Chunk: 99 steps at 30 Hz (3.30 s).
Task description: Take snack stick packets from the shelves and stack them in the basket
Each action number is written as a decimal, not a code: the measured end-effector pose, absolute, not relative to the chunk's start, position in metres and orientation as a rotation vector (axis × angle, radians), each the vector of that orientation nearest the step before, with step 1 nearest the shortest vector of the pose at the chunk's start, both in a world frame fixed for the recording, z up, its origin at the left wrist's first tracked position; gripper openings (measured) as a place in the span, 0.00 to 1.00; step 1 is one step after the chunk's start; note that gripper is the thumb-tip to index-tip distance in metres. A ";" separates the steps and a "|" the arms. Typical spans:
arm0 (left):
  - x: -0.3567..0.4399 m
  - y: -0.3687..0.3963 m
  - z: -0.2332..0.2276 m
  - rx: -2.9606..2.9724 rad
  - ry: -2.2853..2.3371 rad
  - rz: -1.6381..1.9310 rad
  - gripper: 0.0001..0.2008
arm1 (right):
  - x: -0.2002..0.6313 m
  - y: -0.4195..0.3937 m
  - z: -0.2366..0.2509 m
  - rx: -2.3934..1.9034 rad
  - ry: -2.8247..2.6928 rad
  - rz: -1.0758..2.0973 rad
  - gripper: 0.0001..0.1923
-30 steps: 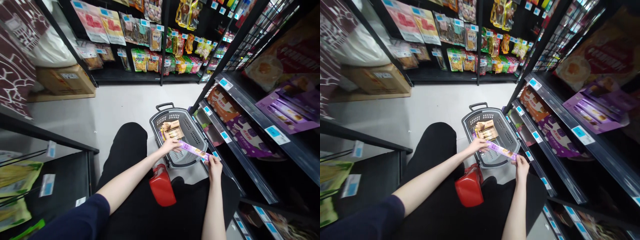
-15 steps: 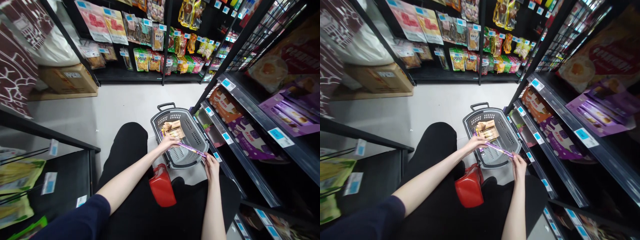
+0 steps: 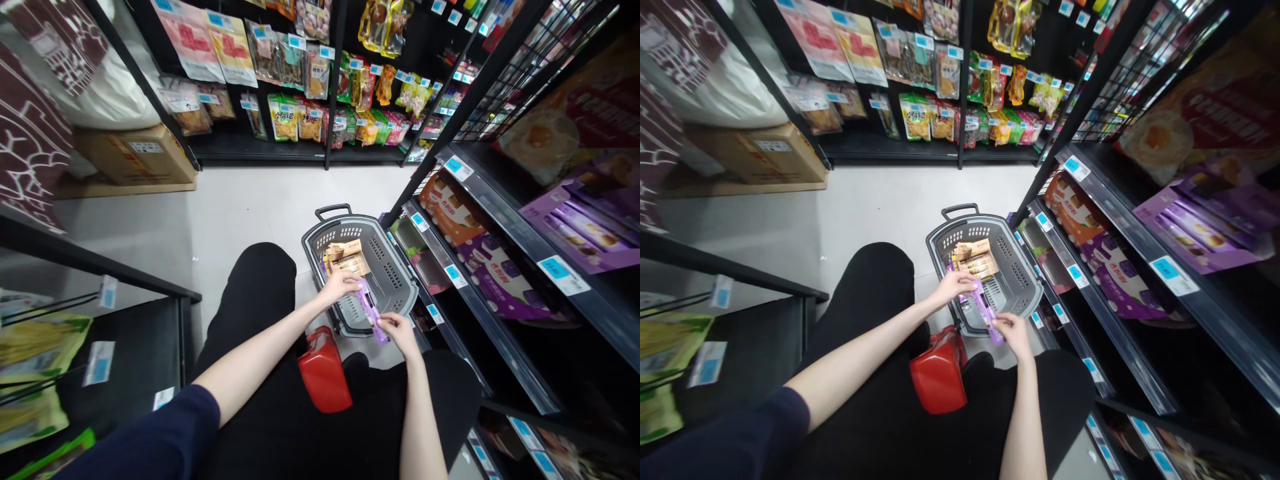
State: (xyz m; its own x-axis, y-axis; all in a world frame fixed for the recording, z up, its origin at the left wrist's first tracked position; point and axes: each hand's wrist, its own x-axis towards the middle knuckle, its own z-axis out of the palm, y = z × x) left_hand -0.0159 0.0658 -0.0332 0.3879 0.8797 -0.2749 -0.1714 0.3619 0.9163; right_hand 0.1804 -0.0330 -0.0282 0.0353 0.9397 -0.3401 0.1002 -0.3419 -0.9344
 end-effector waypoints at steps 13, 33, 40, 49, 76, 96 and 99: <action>-0.011 0.059 -0.028 1.215 0.959 0.912 0.08 | 0.132 -0.016 -0.046 -1.628 -1.233 1.299 0.15; -0.046 0.088 -0.023 0.628 1.026 1.260 0.17 | 0.155 -0.022 -0.026 -1.531 -1.034 1.389 0.19; -0.045 0.086 -0.020 0.616 0.992 1.228 0.15 | 0.157 -0.023 -0.029 -1.543 -1.044 1.339 0.18; -0.042 0.084 -0.025 0.537 0.927 0.941 0.19 | 0.170 -0.025 -0.042 -1.686 -1.382 0.700 0.13; -0.007 0.051 -0.030 1.436 0.821 0.725 0.10 | 0.125 -0.022 -0.050 -1.519 -1.035 1.203 0.17; -0.044 0.088 -0.022 0.586 0.996 1.264 0.14 | 0.139 -0.021 -0.053 -1.501 -0.830 1.497 0.23; -0.047 0.090 -0.022 0.537 0.994 1.297 0.14 | 0.144 -0.021 -0.049 -1.540 -0.847 1.413 0.21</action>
